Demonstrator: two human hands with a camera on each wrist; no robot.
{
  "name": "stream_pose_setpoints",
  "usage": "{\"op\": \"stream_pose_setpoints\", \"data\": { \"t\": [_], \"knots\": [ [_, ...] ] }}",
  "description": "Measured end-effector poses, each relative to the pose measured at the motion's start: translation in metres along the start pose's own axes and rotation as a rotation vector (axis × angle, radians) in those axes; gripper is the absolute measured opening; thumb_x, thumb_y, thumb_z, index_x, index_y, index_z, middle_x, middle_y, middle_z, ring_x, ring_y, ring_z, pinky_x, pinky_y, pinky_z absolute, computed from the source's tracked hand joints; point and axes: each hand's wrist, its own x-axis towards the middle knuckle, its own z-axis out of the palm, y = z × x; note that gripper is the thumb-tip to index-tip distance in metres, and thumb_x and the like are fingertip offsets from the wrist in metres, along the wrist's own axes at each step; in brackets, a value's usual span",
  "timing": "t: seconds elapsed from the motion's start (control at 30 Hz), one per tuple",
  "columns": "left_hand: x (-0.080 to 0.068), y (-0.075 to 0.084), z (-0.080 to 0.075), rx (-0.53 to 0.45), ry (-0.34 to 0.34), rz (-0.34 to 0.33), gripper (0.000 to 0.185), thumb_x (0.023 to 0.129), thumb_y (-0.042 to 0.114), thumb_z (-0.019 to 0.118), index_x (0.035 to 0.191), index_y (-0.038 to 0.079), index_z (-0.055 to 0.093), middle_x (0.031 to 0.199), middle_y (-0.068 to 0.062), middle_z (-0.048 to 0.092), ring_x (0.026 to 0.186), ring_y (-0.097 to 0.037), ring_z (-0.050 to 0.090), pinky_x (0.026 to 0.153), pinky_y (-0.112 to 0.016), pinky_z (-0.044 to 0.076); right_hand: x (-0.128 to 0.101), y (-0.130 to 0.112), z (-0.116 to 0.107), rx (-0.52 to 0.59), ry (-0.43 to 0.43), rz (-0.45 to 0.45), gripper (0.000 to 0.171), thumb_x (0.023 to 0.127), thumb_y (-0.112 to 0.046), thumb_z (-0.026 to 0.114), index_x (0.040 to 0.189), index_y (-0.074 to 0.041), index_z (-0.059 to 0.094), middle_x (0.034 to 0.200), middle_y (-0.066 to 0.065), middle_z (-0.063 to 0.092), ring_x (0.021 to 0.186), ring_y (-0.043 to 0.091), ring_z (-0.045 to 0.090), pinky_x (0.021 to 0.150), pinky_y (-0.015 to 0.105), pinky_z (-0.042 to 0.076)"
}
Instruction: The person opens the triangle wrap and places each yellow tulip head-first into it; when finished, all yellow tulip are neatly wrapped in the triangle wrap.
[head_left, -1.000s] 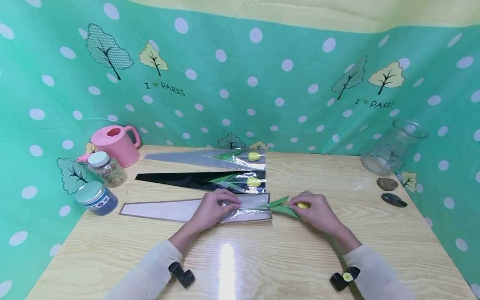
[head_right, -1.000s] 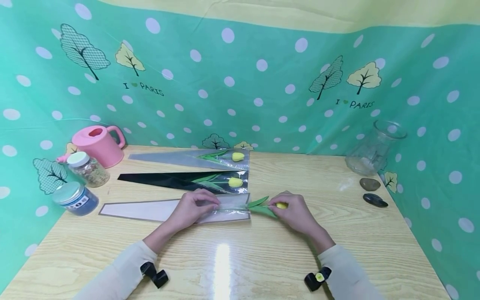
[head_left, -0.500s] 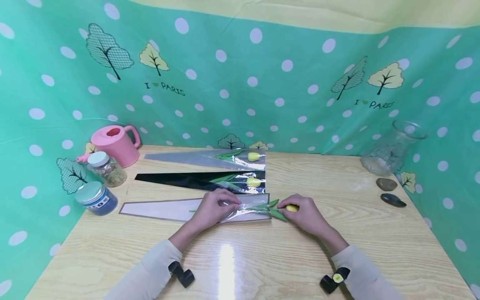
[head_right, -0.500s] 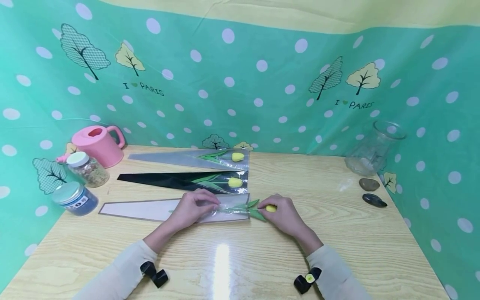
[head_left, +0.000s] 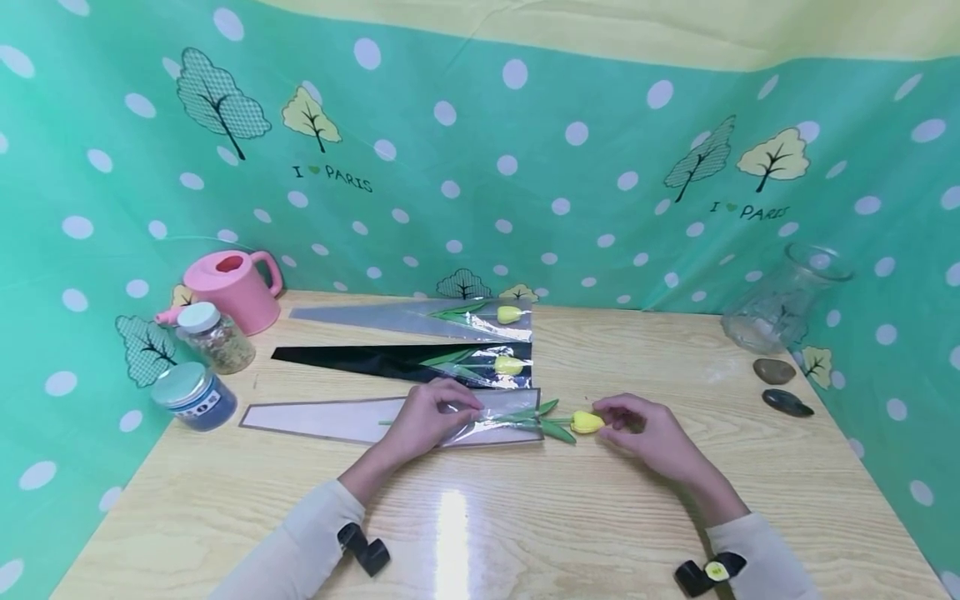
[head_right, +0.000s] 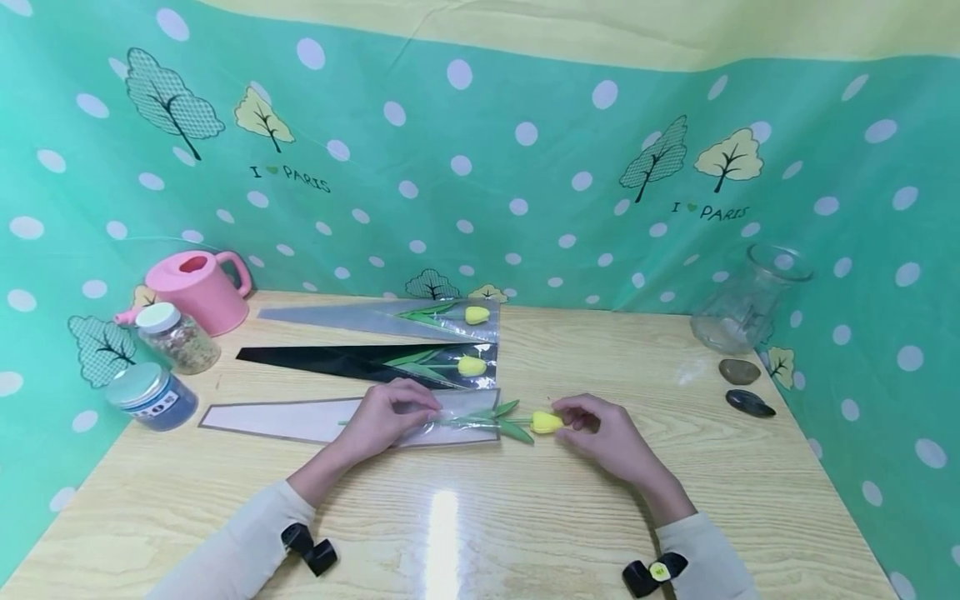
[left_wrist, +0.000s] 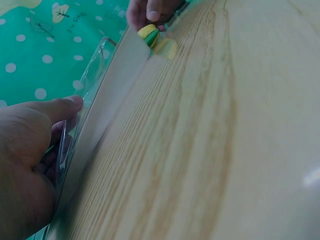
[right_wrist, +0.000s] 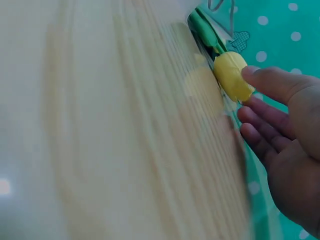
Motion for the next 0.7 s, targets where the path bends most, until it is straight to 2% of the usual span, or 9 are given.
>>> {"op": "stream_pose_setpoints", "data": {
  "t": [0.1,0.33,0.7],
  "knots": [
    [0.0,0.0,0.0,0.001,-0.003,-0.001,0.013,0.085,0.022,0.086,0.095,0.03,0.083,0.102,0.014,0.076,0.108,-0.011,0.065,0.095,-0.031,0.051,-0.002,0.002,0.003,-0.004,-0.001,-0.008,0.03,0.09,-0.022,0.082,0.118,-0.018,0.075,0.111,0.001,0.074,0.094,0.004,0.065,0.084,0.021,0.057],
    [0.0,0.0,-0.002,0.002,-0.005,0.009,0.013,0.085,0.022,0.085,0.095,0.031,0.083,0.102,0.014,0.076,0.108,-0.011,0.066,0.095,-0.031,0.05,0.002,0.0,0.009,-0.026,0.032,-0.044,0.021,0.09,-0.015,0.081,0.11,-0.019,0.076,0.104,-0.001,0.075,0.088,0.004,0.064,0.079,0.021,0.057],
    [0.001,0.001,0.0,-0.002,-0.016,0.008,0.015,0.085,0.021,0.085,0.095,0.032,0.082,0.104,0.014,0.075,0.109,-0.01,0.065,0.101,-0.037,0.049,0.007,-0.018,0.023,0.007,0.043,0.018,0.019,0.09,-0.015,0.08,0.109,-0.018,0.077,0.109,0.001,0.076,0.093,0.007,0.068,0.083,0.021,0.058]
  ]
}}
